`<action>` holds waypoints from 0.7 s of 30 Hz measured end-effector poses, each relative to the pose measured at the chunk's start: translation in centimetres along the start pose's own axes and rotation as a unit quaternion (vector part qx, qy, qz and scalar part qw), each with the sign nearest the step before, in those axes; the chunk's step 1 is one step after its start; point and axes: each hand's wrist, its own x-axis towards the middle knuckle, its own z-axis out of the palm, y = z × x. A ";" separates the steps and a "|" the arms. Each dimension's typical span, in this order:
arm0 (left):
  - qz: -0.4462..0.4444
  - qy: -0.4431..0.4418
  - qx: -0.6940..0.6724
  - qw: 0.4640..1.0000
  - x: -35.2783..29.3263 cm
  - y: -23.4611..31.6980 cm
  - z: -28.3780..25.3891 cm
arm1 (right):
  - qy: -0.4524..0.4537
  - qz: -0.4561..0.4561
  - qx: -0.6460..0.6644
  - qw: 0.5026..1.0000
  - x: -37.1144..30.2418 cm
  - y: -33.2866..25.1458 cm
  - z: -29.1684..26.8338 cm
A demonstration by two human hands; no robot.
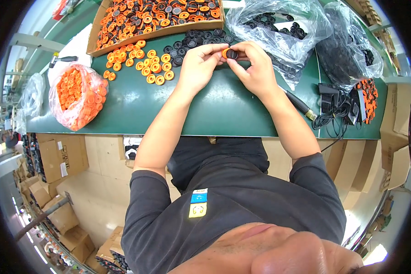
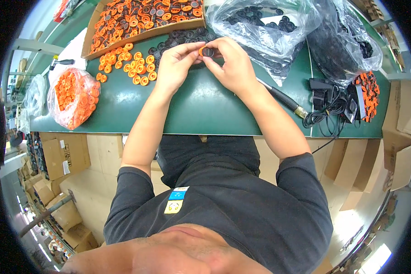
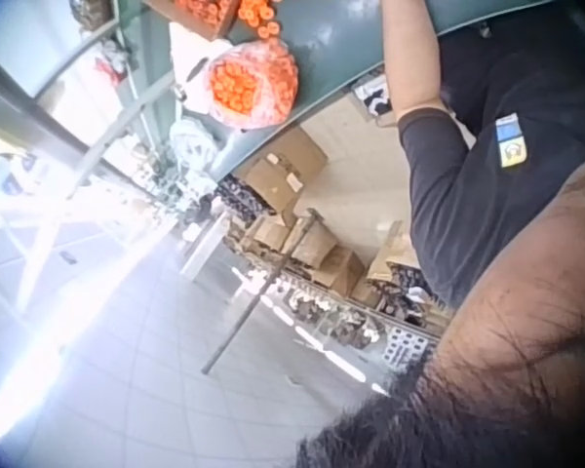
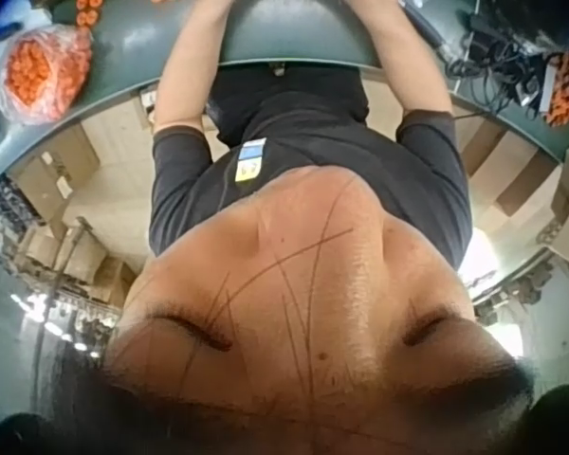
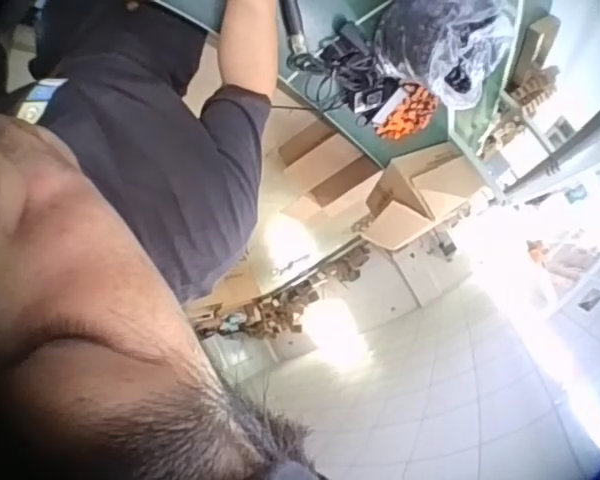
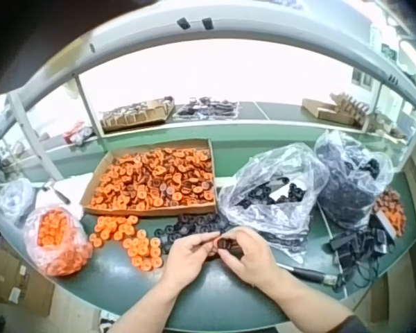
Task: The person assembles components by inserting orange rings into black plastic caps by hand and tapping them together using a mallet.
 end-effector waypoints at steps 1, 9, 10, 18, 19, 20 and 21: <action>0.001 0.001 0.000 1.000 -0.1 0.0 0.1 | -0.001 -0.002 0.000 1.000 -0.1 0.1 0.0; 0.024 -0.001 0.042 0.999 -0.4 0.5 0.1 | 0.026 0.026 0.025 0.999 -0.1 -0.2 0.2; 0.027 0.002 0.027 0.999 -0.5 0.5 0.1 | 0.025 0.027 0.026 0.999 -0.3 -0.2 0.3; 0.021 0.000 0.020 1.000 -0.5 0.4 0.2 | 0.007 -0.016 -0.010 1.000 -0.2 0.0 -0.1; 0.013 0.003 0.036 0.999 -0.6 0.6 0.3 | 0.008 -0.013 -0.010 1.000 -0.3 0.0 -0.1; 0.007 0.005 0.053 0.999 -0.7 0.8 0.2 | 0.006 -0.012 -0.018 1.000 -0.3 -0.1 -0.1; 0.008 0.003 0.060 0.998 -0.7 0.8 0.1 | 0.004 -0.011 -0.026 1.000 -0.3 -0.1 -0.1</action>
